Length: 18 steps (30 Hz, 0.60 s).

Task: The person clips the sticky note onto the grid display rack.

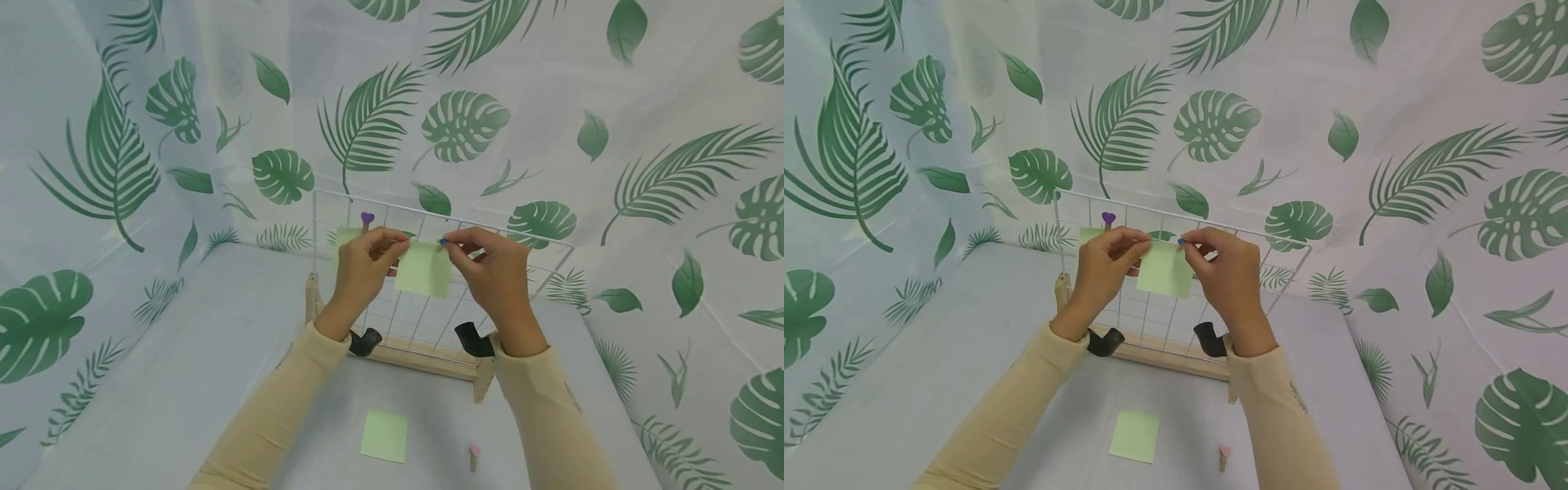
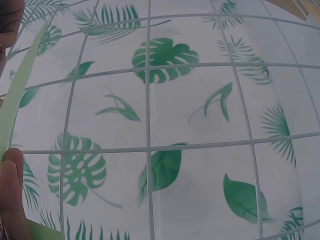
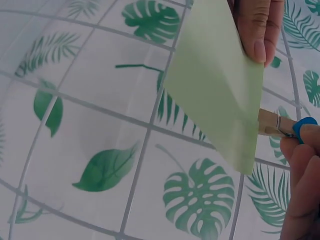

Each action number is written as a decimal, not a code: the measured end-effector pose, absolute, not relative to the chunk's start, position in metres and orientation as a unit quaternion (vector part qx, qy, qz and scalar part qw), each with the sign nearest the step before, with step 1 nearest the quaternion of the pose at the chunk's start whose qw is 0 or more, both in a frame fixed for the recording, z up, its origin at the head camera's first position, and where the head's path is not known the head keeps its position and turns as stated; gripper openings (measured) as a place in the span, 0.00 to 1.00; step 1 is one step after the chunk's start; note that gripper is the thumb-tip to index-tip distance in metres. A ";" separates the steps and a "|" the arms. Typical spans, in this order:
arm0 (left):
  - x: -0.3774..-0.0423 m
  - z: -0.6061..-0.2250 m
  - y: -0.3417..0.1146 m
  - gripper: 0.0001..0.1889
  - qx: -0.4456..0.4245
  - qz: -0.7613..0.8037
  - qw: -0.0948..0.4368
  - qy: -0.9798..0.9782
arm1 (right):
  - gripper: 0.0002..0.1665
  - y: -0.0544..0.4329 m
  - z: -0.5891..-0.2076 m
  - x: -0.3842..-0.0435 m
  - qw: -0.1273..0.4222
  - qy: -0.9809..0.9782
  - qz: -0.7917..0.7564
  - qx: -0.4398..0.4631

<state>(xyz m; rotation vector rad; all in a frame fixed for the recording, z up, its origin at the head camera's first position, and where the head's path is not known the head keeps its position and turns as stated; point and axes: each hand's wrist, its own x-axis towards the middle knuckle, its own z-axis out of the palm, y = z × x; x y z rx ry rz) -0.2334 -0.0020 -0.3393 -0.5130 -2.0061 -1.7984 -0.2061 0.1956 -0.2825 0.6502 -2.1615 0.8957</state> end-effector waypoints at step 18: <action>-0.237 -0.342 0.001 0.07 -0.184 -0.627 0.219 -0.725 | 0.05 0.180 -0.278 -0.209 0.331 -0.864 0.307 0.222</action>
